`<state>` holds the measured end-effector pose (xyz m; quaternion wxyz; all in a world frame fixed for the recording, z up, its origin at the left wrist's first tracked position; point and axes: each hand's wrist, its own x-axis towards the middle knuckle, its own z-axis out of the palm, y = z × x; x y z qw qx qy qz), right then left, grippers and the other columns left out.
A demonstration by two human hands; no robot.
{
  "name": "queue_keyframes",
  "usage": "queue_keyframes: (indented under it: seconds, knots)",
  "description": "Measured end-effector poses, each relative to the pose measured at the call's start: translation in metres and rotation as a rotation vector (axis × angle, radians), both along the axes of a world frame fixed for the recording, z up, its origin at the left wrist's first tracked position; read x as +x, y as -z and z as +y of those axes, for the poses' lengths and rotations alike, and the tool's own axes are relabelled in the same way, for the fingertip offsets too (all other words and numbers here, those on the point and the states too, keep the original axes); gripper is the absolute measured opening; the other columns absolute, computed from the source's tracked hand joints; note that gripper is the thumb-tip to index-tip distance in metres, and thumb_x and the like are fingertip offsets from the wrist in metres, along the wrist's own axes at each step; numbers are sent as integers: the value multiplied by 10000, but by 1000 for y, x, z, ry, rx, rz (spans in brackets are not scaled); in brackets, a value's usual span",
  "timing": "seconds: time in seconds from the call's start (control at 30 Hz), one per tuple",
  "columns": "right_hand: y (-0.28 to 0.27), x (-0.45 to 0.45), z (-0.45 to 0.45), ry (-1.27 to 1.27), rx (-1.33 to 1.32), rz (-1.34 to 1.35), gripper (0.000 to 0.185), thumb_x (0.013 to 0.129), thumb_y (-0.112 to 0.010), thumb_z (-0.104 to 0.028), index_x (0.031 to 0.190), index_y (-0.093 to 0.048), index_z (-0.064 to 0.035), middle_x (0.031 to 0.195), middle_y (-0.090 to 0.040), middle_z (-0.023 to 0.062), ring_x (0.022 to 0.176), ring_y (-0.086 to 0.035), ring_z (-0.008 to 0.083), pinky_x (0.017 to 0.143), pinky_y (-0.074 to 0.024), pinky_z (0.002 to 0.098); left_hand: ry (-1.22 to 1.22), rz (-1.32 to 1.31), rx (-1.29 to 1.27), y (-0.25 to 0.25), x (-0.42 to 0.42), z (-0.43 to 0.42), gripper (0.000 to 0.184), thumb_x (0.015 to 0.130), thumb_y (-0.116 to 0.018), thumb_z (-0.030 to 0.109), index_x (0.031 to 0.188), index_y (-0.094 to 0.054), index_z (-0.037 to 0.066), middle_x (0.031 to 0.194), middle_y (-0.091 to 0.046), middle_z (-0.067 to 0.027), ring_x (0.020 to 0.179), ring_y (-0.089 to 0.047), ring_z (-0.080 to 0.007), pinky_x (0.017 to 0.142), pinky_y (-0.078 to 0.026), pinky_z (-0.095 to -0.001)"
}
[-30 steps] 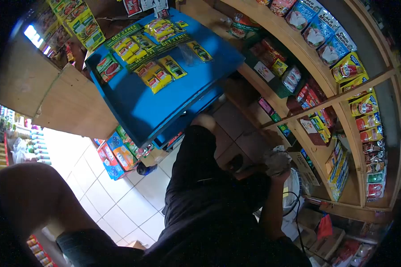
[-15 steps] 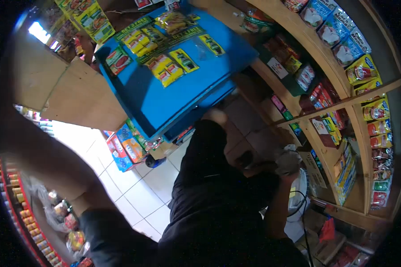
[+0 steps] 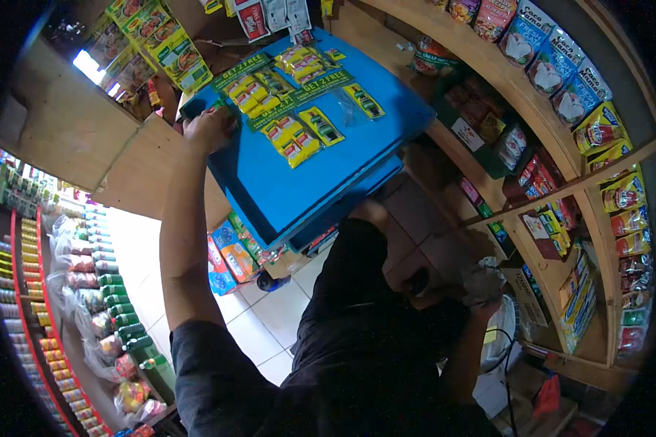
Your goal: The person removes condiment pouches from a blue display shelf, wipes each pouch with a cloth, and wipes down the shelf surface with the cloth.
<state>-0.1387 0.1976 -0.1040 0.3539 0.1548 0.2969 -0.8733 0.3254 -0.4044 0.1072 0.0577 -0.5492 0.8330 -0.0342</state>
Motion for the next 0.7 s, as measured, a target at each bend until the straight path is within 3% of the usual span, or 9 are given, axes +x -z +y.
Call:
queue_keyframes:
  seconds: [0.07,0.13,0.23,0.33,0.4,0.43,0.5,0.57,0.7]
  knots:
    - [-19,15,-9,59,109,16,280,901,-535,-366,992,-619,-114,832,-611,53,803,-627,232,705,-511,407,36,6,-64,-2,-10,14,335,818,-610,223,1148,-559,200,1062,-635,-155,1042,-626,-333,827,-498,-538]
    - [-2,8,-2,-11,37,62,339,895,-546,-398,1054,-597,-103,837,-602,61,743,-589,227,686,-505,403,89,45,-186,2,-13,20,357,845,-595,166,1198,-539,160,1046,-626,-192,995,-642,-354,758,-552,-468]
    - [31,-11,18,-97,-70,147,445,884,-561,-447,1147,-564,-87,844,-587,71,654,-531,221,659,-496,398,111,131,-319,29,-8,6,402,862,-602,172,1255,-520,174,1060,-623,-190,986,-639,-381,767,-548,-478]
    - [35,-14,33,-93,-120,94,493,880,-570,-457,1176,-548,-63,832,-563,64,598,-455,199,635,-479,385,58,49,-305,29,-7,3,367,941,-468,198,1307,-494,220,1089,-611,-196,957,-650,-379,754,-557,-462]
    - [36,-15,38,-183,-338,67,511,896,-540,-449,1223,-530,-56,995,-540,102,787,-459,252,760,-455,426,-7,-9,-292,15,-18,17,357,957,-383,183,1274,-532,254,1107,-608,-175,901,-675,-341,717,-567,-444]
    - [46,-18,39,-291,-545,84,527,912,-508,-444,1271,-514,-57,1166,-527,145,989,-491,315,893,-436,473,-8,-36,-291,15,-20,19,348,949,-392,177,1247,-553,254,1104,-611,-166,887,-679,-334,708,-567,-441]
    - [56,-22,46,-291,-488,206,553,928,-470,-444,1325,-493,-60,1340,-512,187,1192,-523,376,1026,-417,520,-12,-88,-291,13,-19,17,332,933,-411,166,1195,-596,254,1099,-615,-148,860,-687,-320,688,-568,-435]
    - [40,-6,44,-63,51,379,568,929,-459,-455,1337,-483,-62,1347,-509,182,1194,-524,373,1028,-416,523,-29,-27,-329,11,-21,15,305,927,-425,167,1145,-622,247,1083,-613,-142,847,-689,-321,683,-564,-439]
    - [14,6,28,12,-51,97,515,907,-524,-417,1270,-521,-51,1274,-561,181,1142,-554,370,948,-469,528,-55,12,-366,-2,-31,28,247,923,-453,186,1109,-614,200,1066,-608,-160,849,-683,-341,681,-554,-456]
